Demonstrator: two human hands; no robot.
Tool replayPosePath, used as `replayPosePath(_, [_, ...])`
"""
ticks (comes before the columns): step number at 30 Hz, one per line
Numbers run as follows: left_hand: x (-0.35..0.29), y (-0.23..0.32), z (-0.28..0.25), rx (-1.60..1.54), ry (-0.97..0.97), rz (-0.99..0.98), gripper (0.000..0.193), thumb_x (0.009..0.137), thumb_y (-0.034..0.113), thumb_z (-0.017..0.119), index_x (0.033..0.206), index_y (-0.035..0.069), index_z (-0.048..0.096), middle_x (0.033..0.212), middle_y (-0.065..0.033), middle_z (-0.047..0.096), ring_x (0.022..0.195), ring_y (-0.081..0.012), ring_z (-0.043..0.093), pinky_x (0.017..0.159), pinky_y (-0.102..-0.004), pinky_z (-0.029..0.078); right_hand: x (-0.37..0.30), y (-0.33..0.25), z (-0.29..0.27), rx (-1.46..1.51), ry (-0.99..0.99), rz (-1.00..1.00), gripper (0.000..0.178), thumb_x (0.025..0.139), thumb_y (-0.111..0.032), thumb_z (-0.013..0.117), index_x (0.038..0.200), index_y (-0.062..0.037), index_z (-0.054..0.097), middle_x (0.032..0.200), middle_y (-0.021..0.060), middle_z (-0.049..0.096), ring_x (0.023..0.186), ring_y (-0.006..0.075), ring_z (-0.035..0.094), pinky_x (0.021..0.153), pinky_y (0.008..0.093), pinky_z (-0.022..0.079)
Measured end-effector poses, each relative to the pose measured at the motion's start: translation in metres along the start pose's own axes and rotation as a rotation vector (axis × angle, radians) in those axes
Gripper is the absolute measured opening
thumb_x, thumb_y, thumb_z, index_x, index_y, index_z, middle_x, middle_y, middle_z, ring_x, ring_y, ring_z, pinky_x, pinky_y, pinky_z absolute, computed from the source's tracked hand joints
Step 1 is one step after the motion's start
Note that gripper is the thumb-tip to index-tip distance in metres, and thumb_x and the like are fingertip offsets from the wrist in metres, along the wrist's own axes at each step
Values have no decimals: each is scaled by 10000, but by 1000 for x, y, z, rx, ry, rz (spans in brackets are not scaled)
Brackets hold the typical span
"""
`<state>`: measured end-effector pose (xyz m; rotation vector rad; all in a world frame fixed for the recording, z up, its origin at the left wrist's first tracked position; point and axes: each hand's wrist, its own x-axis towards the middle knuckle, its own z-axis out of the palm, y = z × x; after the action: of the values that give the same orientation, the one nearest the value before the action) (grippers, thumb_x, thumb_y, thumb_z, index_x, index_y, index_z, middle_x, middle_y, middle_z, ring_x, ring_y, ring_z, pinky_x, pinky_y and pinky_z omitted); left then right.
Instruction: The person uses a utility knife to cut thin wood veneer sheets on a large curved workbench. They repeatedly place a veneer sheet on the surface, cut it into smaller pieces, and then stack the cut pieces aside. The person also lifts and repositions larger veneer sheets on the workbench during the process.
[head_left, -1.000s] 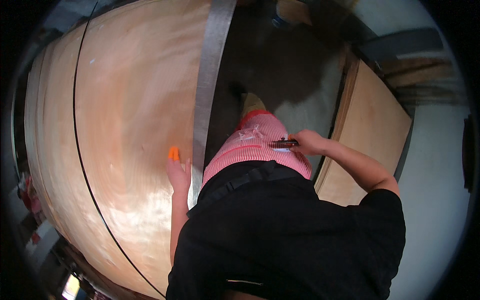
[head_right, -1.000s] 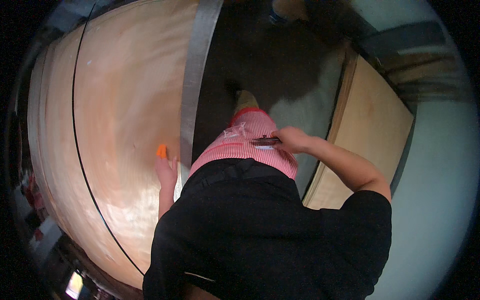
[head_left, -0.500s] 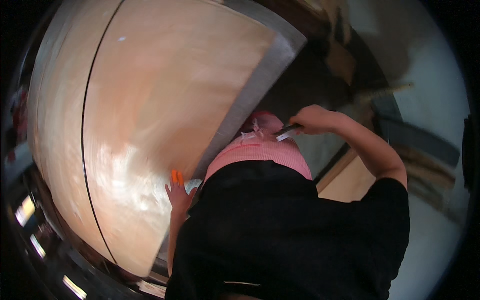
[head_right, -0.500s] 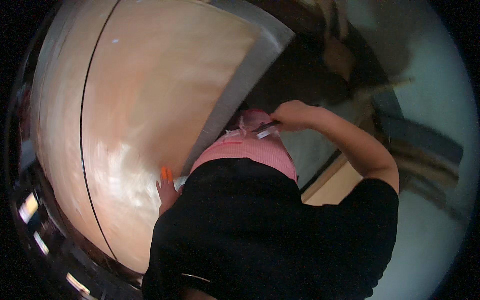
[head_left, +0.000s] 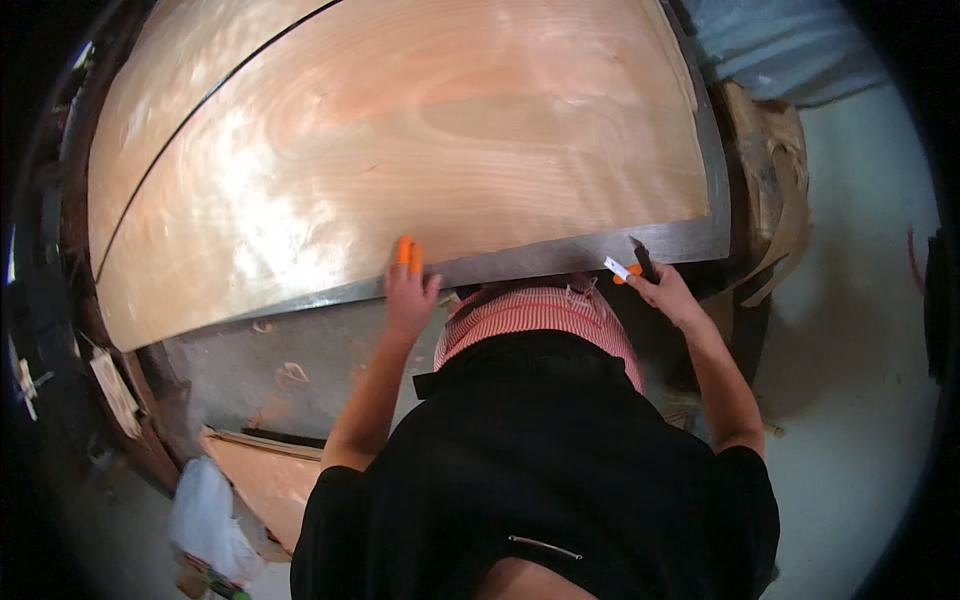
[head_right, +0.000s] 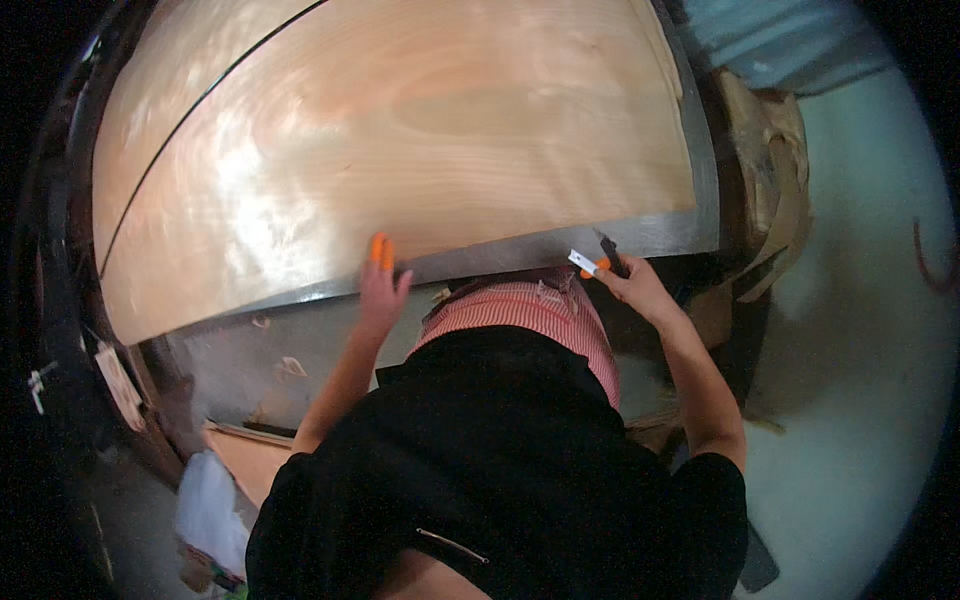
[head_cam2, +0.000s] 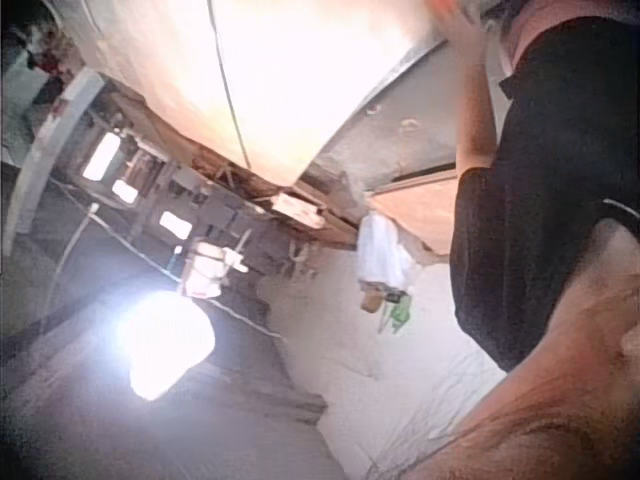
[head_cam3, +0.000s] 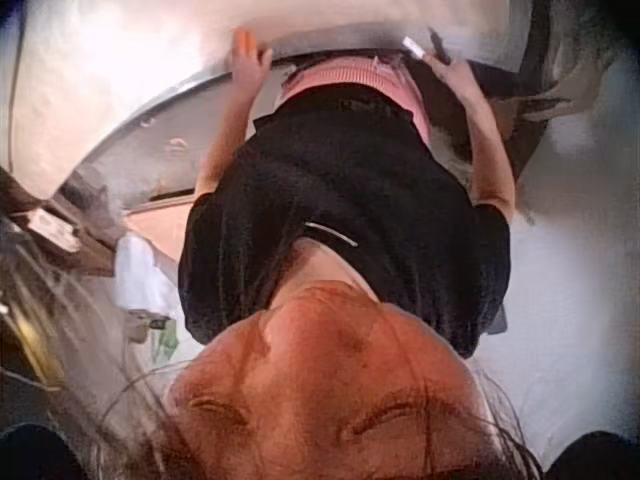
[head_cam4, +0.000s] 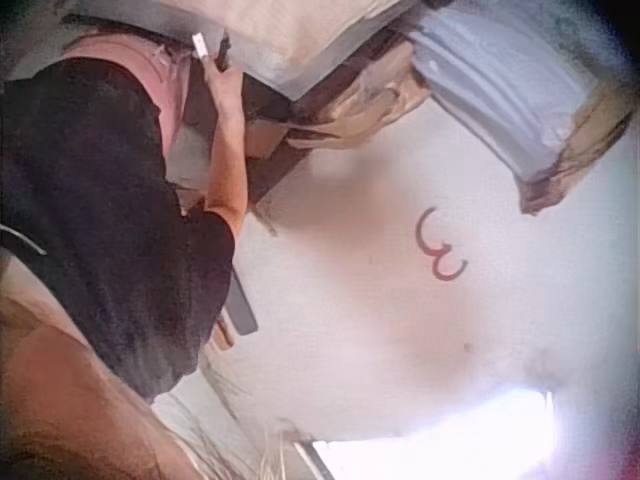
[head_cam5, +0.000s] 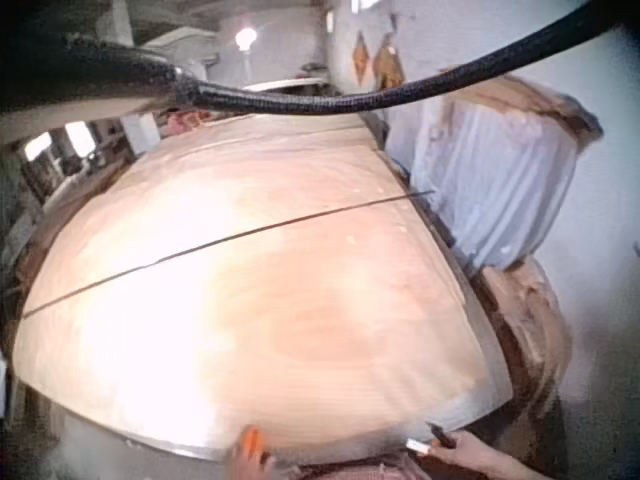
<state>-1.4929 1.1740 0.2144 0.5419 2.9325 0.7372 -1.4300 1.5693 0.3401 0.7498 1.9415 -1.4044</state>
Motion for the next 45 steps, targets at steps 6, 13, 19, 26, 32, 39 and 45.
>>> replayPosePath(6, [15,91,25,6,-165,118,683,741,383,552,1270,24,310,1351,-140,222,1257,-273,193,1016,-467,112,0,-29,-2,-279,-99,-93,195,793,-216,586,867,-37,602,568,-52,409,511,56,354,475,204,281])
replayPosePath(13, [2,121,44,-48,-34,-63,685,727,402,554,1252,21,336,1356,-133,211,1255,-243,199,1009,-463,134,68,-86,17,-616,-297,-304,169,783,-202,593,847,-50,627,578,-31,420,543,68,358,492,237,304])
replayPosePath(19, [-3,155,63,-56,10,-299,676,716,343,583,1244,3,332,1335,-150,246,1237,-268,236,1006,-466,143,166,-105,58,-702,-561,-584,189,763,-199,609,842,-28,613,616,22,527,570,93,448,537,254,382])
replayPosePath(26, [-13,191,67,-171,235,-487,590,731,271,579,1210,-4,372,1312,-171,280,1225,-307,247,1005,-460,161,174,-140,125,-870,-765,-677,203,770,-231,612,853,-47,623,657,8,562,609,78,457,564,253,372])
replayPosePath(32, [-14,204,79,-151,389,-643,553,717,237,601,1182,4,413,1274,-163,335,1204,-293,284,994,-464,186,202,-130,151,-1029,-787,-763,229,735,-249,621,834,-42,619,683,78,582,629,150,512,587,296,398])
replayPosePath(39, [0,194,76,-112,516,-735,579,705,182,604,1206,9,370,1295,-154,306,1179,-313,308,981,-457,216,199,-138,154,-1162,-820,-807,245,705,-240,611,841,-35,616,771,159,611,714,277,588,654,357,443])
replayPosePath(45, [20,182,77,-57,520,-746,617,703,246,601,1205,-14,354,1282,-175,313,1158,-333,328,962,-454,241,197,-135,159,-1198,-790,-876,236,716,-243,603,828,-35,612,735,161,600,688,275,578,632,359,430])
